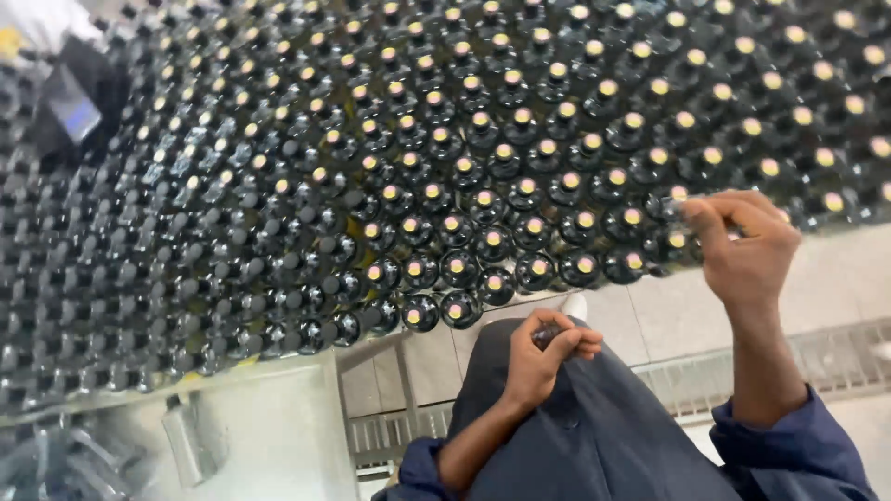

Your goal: Manually placing plastic caps onto a large array of glass bottles on a production line table.

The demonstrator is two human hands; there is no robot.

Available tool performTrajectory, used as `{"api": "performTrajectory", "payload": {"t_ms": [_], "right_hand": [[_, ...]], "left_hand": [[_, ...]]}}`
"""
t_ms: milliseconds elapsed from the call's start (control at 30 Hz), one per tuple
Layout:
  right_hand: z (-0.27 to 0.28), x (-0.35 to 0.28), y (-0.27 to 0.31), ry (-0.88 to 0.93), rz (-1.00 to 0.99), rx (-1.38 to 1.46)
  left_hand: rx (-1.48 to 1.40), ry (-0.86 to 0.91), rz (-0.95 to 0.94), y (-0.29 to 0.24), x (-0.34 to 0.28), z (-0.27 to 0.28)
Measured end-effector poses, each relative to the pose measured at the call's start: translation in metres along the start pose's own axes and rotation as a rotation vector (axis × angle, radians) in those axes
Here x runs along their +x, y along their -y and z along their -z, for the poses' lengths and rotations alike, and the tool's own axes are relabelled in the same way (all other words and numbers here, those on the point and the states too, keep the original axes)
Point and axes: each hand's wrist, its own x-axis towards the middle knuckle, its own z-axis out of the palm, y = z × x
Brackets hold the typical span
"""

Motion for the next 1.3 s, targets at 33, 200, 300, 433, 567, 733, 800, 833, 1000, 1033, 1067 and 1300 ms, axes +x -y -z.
{"api": "performTrajectory", "payload": {"t_ms": [33,200,300,433,567,733,800,833,1000,1033,1067,1300], "right_hand": [[-0.002,0.007,-0.01,-0.047,-0.008,-0.034],[-0.026,0.008,-0.065,0.042,0.031,-0.375],[-0.03,0.003,-0.079,0.06,0.026,-0.467],[-0.036,0.016,-0.083,0.031,-0.005,-0.45],[-0.078,0.016,-0.053,0.097,0.198,-0.459],[-0.1,0.007,-0.037,0.053,0.173,-0.617],[-0.097,0.009,-0.024,0.069,0.164,-0.592],[-0.094,0.009,-0.018,0.088,0.149,-0.562],[-0.104,0.014,-0.033,0.075,0.174,-0.532],[-0.105,0.016,-0.03,0.091,0.186,-0.47],[-0.107,0.012,-0.033,0.084,0.178,-0.48],[-0.125,-0.006,-0.039,0.258,0.019,-0.559]], "left_hand": [[-0.013,0.028,0.01,0.004,0.002,0.002],[-0.008,-0.038,-0.021,0.004,0.003,0.004],[0.009,-0.063,-0.04,0.002,0.006,0.003],[0.016,-0.061,-0.033,0.005,0.008,0.004],[0.043,-0.006,0.01,0.01,0.009,0.0],[-0.072,-0.017,-0.001,0.024,0.01,0.011],[-0.064,-0.021,-0.012,0.024,0.013,0.018],[-0.052,-0.028,-0.017,0.026,0.013,0.02],[0.085,-0.039,0.044,-0.005,0.011,0.005],[0.108,-0.066,0.056,-0.006,0.011,0.005],[0.108,-0.052,0.062,-0.005,0.011,0.006],[0.104,-0.027,0.071,-0.003,0.012,0.009]]}}
